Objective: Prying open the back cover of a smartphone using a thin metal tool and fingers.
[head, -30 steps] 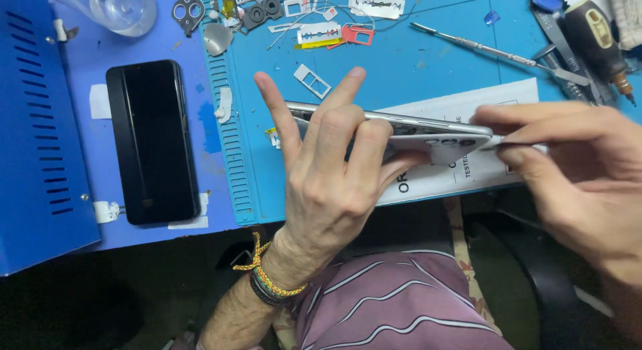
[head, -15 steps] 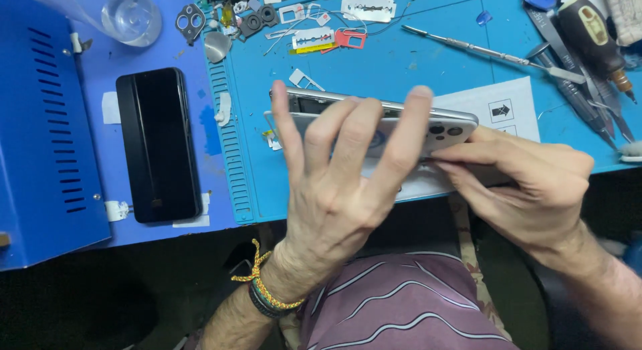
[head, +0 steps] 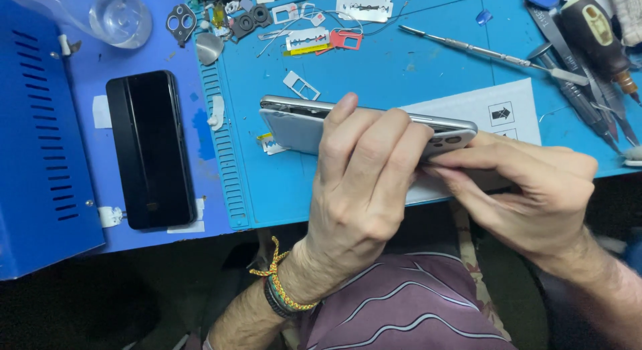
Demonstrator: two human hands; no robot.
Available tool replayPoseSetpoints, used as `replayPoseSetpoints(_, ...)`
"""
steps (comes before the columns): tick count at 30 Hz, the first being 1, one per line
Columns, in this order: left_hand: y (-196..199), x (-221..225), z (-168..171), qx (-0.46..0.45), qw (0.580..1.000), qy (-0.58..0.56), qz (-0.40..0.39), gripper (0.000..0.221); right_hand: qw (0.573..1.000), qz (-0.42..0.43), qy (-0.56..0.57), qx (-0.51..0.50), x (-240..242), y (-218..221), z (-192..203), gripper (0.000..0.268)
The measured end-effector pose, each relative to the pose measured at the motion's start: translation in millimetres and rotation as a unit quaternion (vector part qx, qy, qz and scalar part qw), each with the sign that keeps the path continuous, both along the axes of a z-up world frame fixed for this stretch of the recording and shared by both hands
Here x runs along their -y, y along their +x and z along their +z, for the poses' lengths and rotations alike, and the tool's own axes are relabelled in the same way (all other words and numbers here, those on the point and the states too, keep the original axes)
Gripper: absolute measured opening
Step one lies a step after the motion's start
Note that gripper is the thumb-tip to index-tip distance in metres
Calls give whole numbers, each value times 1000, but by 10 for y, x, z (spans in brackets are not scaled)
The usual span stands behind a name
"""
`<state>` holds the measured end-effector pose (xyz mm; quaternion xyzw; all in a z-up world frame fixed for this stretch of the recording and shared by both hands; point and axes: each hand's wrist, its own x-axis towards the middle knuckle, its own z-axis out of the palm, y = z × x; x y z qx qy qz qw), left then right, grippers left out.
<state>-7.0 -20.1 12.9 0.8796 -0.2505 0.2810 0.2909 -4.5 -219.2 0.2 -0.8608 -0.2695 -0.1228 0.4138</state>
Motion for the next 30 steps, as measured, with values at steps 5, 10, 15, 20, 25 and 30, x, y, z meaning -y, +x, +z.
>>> replayPoseSetpoints(5, 19, 4, -1, 17, 1000, -4, -2, 25, 1000, -3, 2, -24, 5, 13, 21, 11)
replayPoseSetpoints(10, -36, 23, 14, 58, 996, 44, 53, 33, 998, 8, 19, -64, 62, 28, 56, 12)
replayPoseSetpoints(15, -32, 24, -1, 70, 995, 40, 61, 26, 985, -51, 15, -162, 385, -61, 176, 5)
replayPoseSetpoints(20, -14, 38, -22, 84, 994, 28, 62, 20, 978, -55, -157, -127, 663, 163, 202, 10)
replayPoseSetpoints(25, -34, 18, -30, 80, 995, 33, 57, 25, 976, 46, -205, -65, 490, 388, 444, 21)
replayPoseSetpoints(30, -25, 23, -42, 81, 994, 31, 60, 25, 974, 80, -210, -23, 495, 374, 522, 25)
